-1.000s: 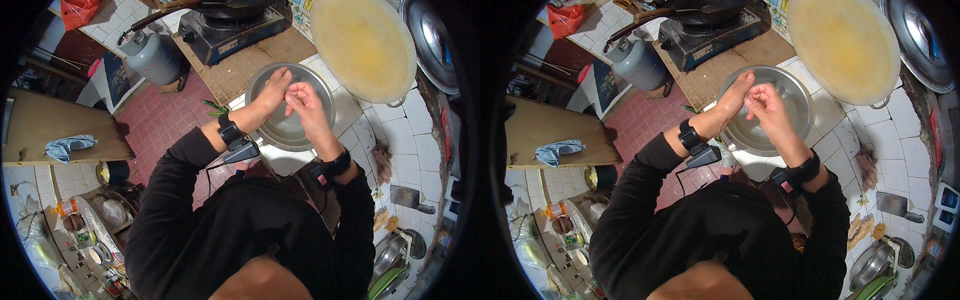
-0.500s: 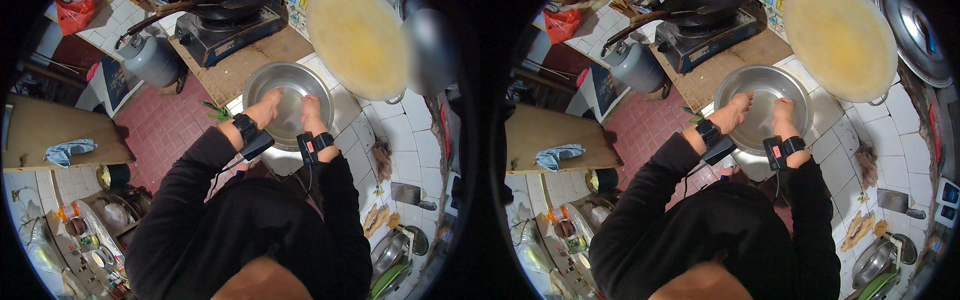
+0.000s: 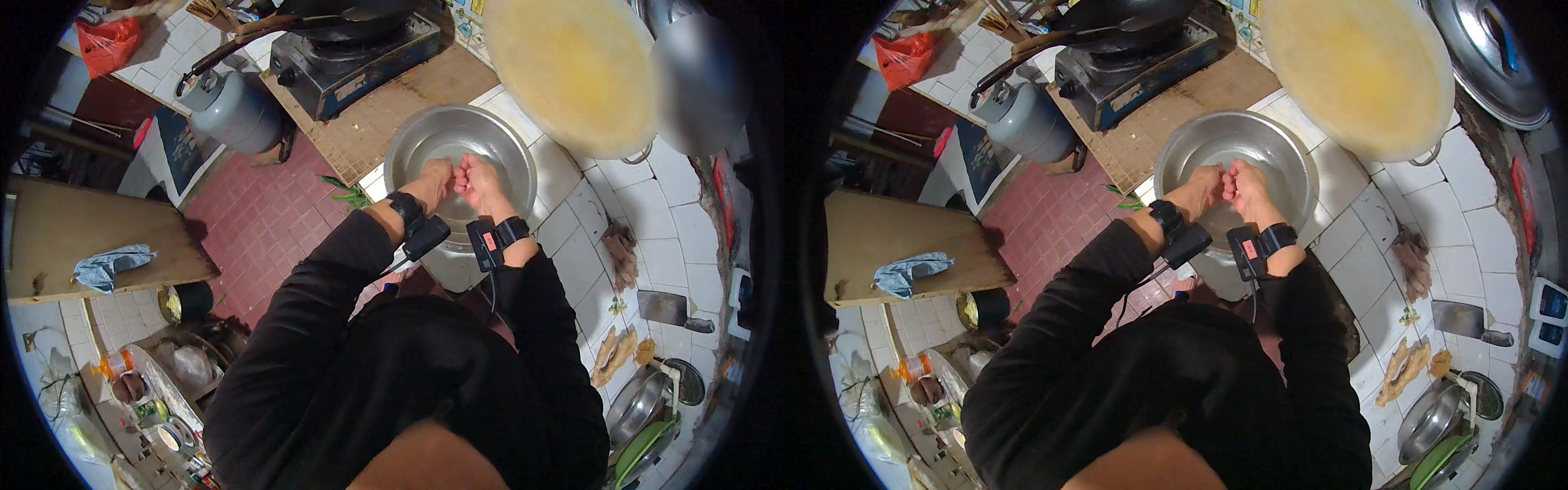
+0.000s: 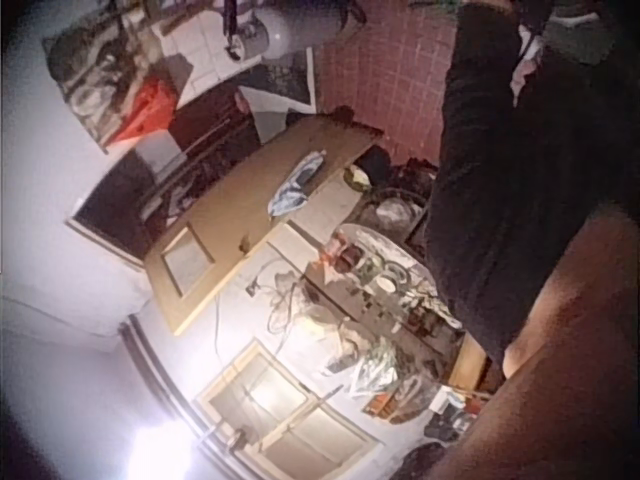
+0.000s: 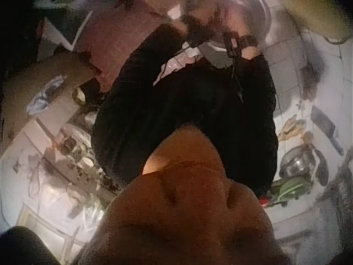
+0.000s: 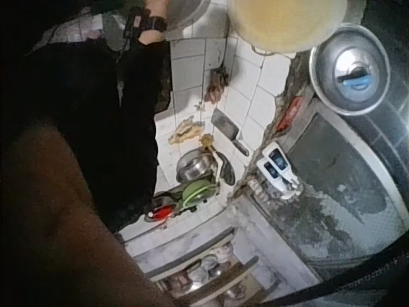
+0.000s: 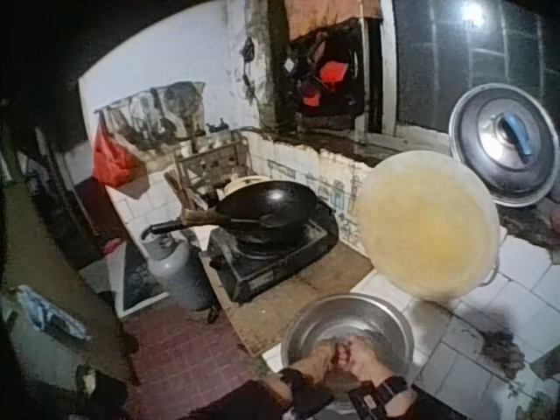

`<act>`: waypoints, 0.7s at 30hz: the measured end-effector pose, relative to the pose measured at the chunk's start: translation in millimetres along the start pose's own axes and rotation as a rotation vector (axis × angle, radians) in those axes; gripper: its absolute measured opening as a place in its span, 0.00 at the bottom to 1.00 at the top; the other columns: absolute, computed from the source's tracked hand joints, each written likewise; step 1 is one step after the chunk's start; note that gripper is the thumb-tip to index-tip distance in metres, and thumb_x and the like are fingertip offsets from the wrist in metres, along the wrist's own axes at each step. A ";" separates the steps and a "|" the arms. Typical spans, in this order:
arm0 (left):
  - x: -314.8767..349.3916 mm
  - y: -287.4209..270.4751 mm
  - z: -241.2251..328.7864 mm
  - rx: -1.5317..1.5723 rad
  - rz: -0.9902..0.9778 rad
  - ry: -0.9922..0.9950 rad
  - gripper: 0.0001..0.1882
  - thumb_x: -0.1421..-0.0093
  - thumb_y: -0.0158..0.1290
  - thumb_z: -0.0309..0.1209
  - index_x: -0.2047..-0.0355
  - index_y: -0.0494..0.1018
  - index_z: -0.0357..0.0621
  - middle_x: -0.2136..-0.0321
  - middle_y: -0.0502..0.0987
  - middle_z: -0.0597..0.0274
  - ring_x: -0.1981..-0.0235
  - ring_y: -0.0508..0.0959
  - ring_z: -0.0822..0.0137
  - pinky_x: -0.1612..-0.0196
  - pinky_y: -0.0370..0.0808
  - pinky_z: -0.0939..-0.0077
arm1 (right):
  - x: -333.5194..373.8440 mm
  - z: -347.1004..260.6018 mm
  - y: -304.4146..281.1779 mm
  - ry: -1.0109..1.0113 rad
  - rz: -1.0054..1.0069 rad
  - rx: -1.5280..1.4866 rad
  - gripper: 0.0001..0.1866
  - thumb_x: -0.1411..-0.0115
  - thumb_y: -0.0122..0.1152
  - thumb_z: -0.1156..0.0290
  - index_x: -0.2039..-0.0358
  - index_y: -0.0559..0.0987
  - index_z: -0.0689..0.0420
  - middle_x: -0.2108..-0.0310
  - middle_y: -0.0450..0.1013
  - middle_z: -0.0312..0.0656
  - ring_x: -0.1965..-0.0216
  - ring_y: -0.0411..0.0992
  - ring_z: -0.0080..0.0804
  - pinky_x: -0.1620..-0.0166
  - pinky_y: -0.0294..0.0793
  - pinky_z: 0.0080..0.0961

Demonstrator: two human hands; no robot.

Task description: The person repeatedly rubs their hands together over a metal bowl filled with water, then lifts the bowl and walks across the kitchen. The hands are wet and the bowl is moved to another location.

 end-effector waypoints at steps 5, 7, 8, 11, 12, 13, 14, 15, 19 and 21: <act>42.4 14.7 29.8 -0.289 0.010 0.509 0.10 0.39 0.43 0.31 0.69 0.71 0.39 0.82 0.71 0.67 0.80 0.69 0.75 0.76 0.68 0.81 | 9.4 -13.6 -4.3 -0.049 0.174 0.133 0.08 0.45 0.51 0.64 0.78 0.69 0.51 0.81 0.65 0.34 0.80 0.61 0.23 0.75 0.59 0.26; 53.1 19.2 37.4 -0.350 -0.104 0.590 0.08 0.39 0.44 0.29 0.68 0.71 0.39 0.80 0.71 0.66 0.78 0.69 0.76 0.73 0.69 0.82 | 4.9 -13.1 -6.1 -0.025 0.162 0.129 0.07 0.46 0.50 0.63 0.77 0.69 0.50 0.80 0.65 0.33 0.76 0.62 0.23 0.69 0.61 0.31; 56.2 20.3 38.3 -0.315 -0.151 0.568 0.09 0.39 0.43 0.29 0.68 0.72 0.39 0.79 0.71 0.67 0.78 0.70 0.76 0.73 0.69 0.81 | 1.7 -12.9 -6.4 0.007 0.125 0.114 0.06 0.46 0.49 0.64 0.76 0.70 0.50 0.79 0.65 0.33 0.74 0.62 0.24 0.67 0.60 0.34; 63.6 23.0 40.3 -0.303 -0.239 0.553 0.08 0.39 0.42 0.27 0.67 0.71 0.39 0.76 0.72 0.66 0.76 0.71 0.74 0.71 0.71 0.79 | -2.2 -10.8 -2.7 0.067 -0.092 -0.012 0.07 0.46 0.45 0.65 0.72 0.72 0.51 0.74 0.69 0.35 0.67 0.65 0.28 0.60 0.60 0.36; 65.9 23.0 40.4 -0.353 -0.237 0.551 0.07 0.40 0.43 0.26 0.67 0.71 0.39 0.75 0.73 0.64 0.75 0.72 0.73 0.70 0.72 0.78 | -1.4 -9.8 -3.0 0.099 -0.097 -0.081 0.09 0.46 0.43 0.65 0.70 0.73 0.51 0.72 0.70 0.35 0.65 0.66 0.30 0.57 0.60 0.36; 68.6 22.6 41.0 -0.405 -0.237 0.554 0.06 0.41 0.44 0.25 0.66 0.71 0.40 0.75 0.73 0.63 0.74 0.73 0.71 0.69 0.72 0.78 | 0.3 -10.6 -1.1 0.097 -0.140 -0.087 0.10 0.46 0.42 0.66 0.68 0.73 0.52 0.70 0.71 0.37 0.63 0.67 0.31 0.56 0.60 0.37; 76.4 23.2 48.1 -0.608 -0.205 0.774 0.06 0.43 0.45 0.24 0.65 0.71 0.40 0.74 0.73 0.61 0.73 0.74 0.69 0.69 0.72 0.76 | 1.7 -11.1 -0.9 0.113 -0.100 -0.106 0.11 0.46 0.41 0.66 0.67 0.72 0.53 0.68 0.71 0.38 0.62 0.67 0.32 0.55 0.61 0.37; 85.7 24.3 53.6 -0.813 -0.172 0.999 0.08 0.45 0.47 0.24 0.64 0.70 0.41 0.73 0.73 0.59 0.72 0.75 0.66 0.69 0.73 0.74 | 4.1 -11.7 2.3 0.131 -0.119 -0.138 0.12 0.45 0.40 0.67 0.66 0.72 0.54 0.66 0.72 0.39 0.60 0.67 0.33 0.54 0.61 0.38; 114.8 24.9 66.0 -1.256 -0.108 1.605 0.13 0.52 0.49 0.22 0.64 0.70 0.42 0.71 0.73 0.53 0.71 0.76 0.55 0.70 0.74 0.68 | 13.8 -18.1 10.3 0.126 -0.060 -0.228 0.14 0.45 0.39 0.69 0.62 0.71 0.56 0.60 0.70 0.42 0.56 0.66 0.36 0.51 0.60 0.42; 118.9 24.8 70.5 -1.250 -0.092 1.593 0.11 0.51 0.49 0.22 0.65 0.71 0.42 0.71 0.74 0.52 0.72 0.75 0.52 0.71 0.74 0.67 | 18.6 -20.7 15.2 0.106 -0.100 -0.257 0.12 0.46 0.41 0.69 0.64 0.71 0.55 0.60 0.69 0.42 0.56 0.65 0.37 0.54 0.60 0.44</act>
Point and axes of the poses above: each hand's wrist, its own x-axis away from the middle knuckle, its own y-axis out of the palm, z = x × y, the point moved 4 cm from there along -x, towards the middle knuckle
